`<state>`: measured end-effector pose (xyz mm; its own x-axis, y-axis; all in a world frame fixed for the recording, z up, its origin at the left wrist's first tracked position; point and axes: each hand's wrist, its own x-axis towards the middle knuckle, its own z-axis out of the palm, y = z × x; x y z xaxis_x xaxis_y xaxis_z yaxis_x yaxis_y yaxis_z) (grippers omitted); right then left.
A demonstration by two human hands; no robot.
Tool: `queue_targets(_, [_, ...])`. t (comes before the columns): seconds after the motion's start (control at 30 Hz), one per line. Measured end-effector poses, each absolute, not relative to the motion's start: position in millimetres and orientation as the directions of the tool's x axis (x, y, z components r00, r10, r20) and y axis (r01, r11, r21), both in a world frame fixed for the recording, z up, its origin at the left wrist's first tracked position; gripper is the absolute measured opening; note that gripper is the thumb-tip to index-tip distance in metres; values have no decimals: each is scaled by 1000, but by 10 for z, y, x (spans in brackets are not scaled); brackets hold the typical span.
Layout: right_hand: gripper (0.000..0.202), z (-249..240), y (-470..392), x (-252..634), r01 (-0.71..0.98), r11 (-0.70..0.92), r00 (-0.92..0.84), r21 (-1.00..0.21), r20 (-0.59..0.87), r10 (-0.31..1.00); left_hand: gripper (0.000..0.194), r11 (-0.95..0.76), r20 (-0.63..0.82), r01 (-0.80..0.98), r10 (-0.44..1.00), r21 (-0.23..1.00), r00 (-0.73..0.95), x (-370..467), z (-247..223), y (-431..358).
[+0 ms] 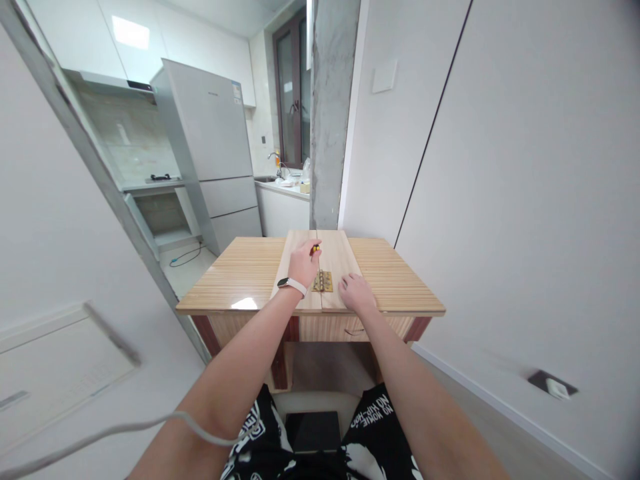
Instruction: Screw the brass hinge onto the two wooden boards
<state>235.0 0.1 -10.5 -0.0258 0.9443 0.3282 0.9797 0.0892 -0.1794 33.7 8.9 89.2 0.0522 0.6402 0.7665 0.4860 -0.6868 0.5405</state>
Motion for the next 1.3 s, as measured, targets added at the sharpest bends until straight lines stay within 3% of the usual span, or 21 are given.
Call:
queue_targets(0.47, [38,-72,-23,2326,981,75,-19,-181,295,955,13,-659,766,524,643,539,20,317,904,64])
queue_targets(0.8, [39,-50,-31,2324,982,79,-28,-171,282,959,27,-702,769,494,631,513,100,322,893,58])
queue_targets(1.3, [39,-55,-40,2326,982,75,-24,-171,283,959,16,-636,751,526,660,564,-7,310,891,79])
